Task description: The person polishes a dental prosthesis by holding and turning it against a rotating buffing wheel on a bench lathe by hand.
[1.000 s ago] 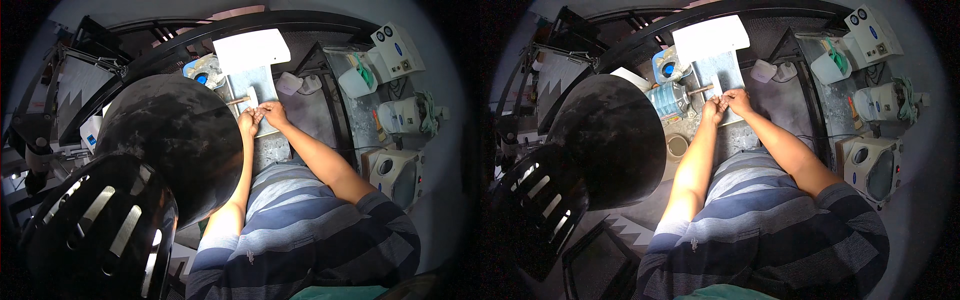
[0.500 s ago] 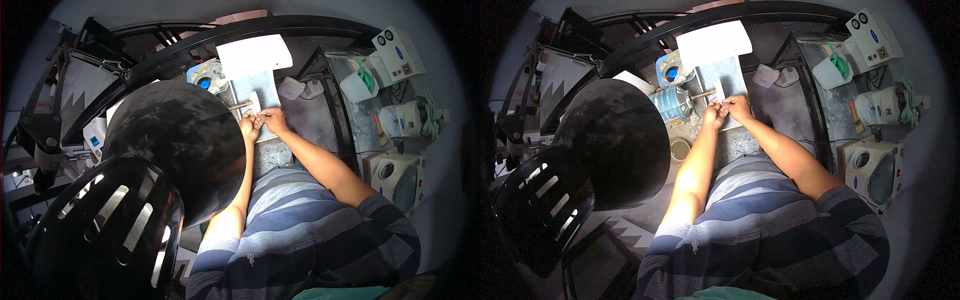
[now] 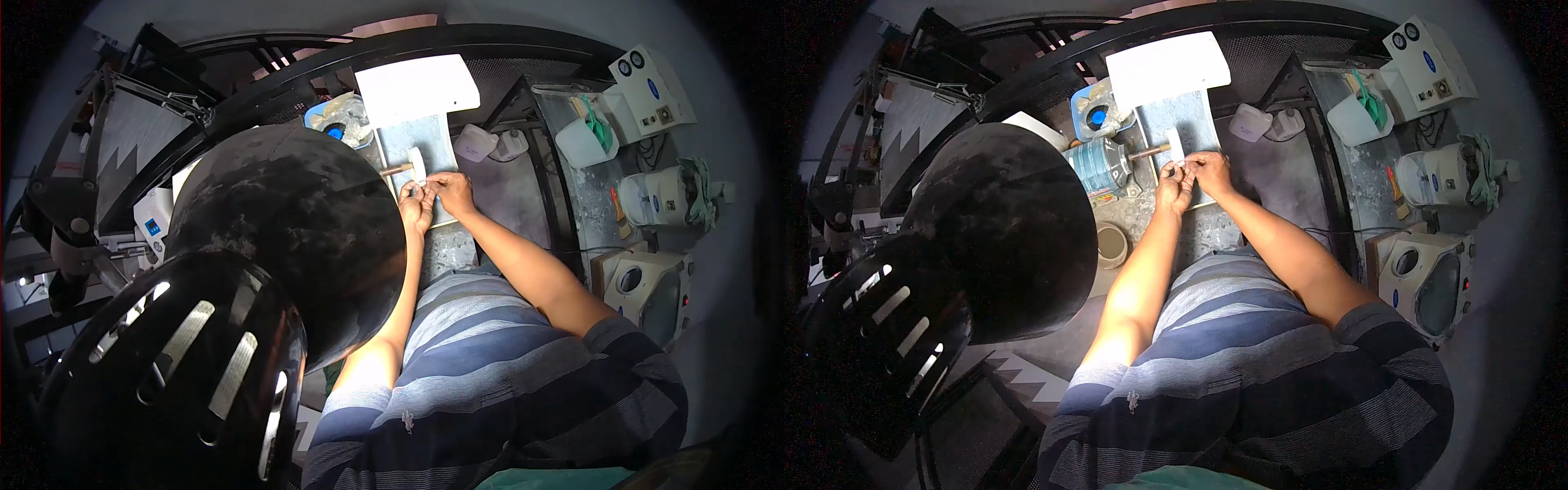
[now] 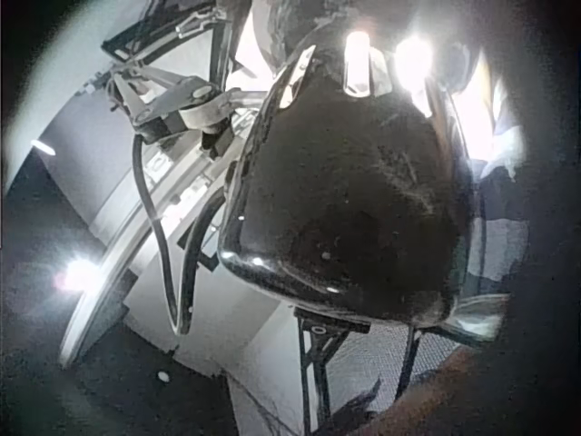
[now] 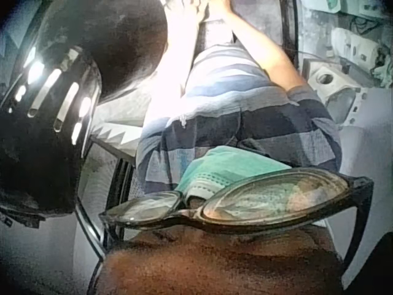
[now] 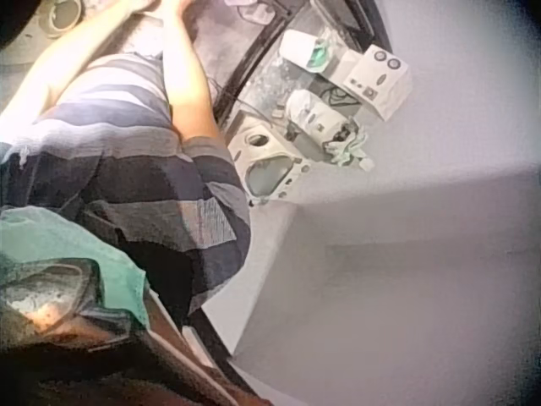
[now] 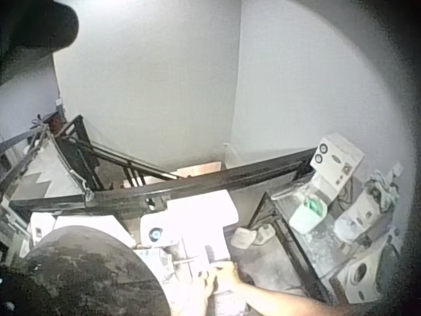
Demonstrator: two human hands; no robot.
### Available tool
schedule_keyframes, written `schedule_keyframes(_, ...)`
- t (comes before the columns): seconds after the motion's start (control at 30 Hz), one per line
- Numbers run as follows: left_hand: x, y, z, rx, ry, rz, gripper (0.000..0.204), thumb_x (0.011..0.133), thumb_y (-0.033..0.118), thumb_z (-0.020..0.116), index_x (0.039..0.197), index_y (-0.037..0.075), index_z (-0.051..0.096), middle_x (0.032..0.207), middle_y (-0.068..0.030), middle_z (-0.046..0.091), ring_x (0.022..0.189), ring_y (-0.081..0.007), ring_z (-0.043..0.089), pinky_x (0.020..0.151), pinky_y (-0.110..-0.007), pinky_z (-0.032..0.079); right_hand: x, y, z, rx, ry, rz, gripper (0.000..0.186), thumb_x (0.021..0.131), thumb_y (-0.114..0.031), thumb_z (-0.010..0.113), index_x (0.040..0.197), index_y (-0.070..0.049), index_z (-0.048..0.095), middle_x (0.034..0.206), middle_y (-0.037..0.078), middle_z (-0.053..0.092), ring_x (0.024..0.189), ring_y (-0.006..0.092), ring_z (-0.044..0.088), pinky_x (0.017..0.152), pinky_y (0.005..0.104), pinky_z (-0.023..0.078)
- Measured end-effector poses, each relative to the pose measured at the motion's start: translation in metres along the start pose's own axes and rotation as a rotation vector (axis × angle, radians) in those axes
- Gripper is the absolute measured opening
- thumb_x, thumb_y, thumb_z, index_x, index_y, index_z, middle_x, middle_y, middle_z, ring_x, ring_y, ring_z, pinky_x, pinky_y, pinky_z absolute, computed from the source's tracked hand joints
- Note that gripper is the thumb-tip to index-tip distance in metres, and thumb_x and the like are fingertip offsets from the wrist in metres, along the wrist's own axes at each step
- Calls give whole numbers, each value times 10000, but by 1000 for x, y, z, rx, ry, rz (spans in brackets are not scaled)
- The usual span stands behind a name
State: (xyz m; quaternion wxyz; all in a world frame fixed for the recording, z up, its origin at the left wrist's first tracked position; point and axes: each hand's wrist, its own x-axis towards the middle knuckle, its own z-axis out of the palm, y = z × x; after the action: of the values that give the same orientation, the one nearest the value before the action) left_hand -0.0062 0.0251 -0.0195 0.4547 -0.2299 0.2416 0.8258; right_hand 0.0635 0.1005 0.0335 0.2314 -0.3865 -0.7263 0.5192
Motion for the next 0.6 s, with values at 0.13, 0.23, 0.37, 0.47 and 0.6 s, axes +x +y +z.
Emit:
schedule_keyframes(0.13, 3, -3, -3, 1, 3, 22, 141, 927, -14, 480, 1040, 70, 471, 1015, -156, 567, 921, -270, 601, 867, -401, 536, 4, 1, 0, -127, -24, -69, 126, 783, -54, 667, 880, 9, 716, 808, 117, 715, 718, 140, 683, 680, 257, 520)
schedule_keyframes(0.23, 2, -7, 4, 1, 81, -2, 112, 932, 6, 485, 1038, 40, 478, 1002, -150, 578, 919, -268, 607, 872, -388, 534, 7, 6, -2, -113, 2, -43, 128, 779, -56, 667, 880, 3, 717, 817, 116, 715, 720, 149, 688, 679, 265, 522)
schedule_keyframes(0.37, -1, -2, 5, 112, 81, 11, 89, 949, 34, 462, 1027, 8, 497, 983, -138, 597, 899, -249, 616, 840, -371, 536, 10, 12, -1, -175, -33, -35, 129, 780, -65, 670, 881, -1, 719, 832, 118, 716, 722, 153, 689, 676, 271, 523)
schedule_keyframes(0.47, 5, -1, 6, 234, 93, -2, 102, 962, 61, 436, 956, 30, 533, 874, -91, 625, 805, -224, 626, 779, -369, 536, 8, 12, -3, -140, -13, -13, 127, 777, -68, 675, 875, 1, 717, 811, 110, 716, 714, 148, 686, 675, 267, 524)
schedule_keyframes(0.6, 8, 10, -2, 267, 140, -3, 127, 964, 74, 433, 924, 26, 543, 849, -90, 630, 775, -222, 628, 765, -362, 536, 7, 1, 4, -189, -90, 37, 119, 779, -73, 675, 858, 8, 711, 780, 96, 713, 701, 136, 677, 680, 262, 523)
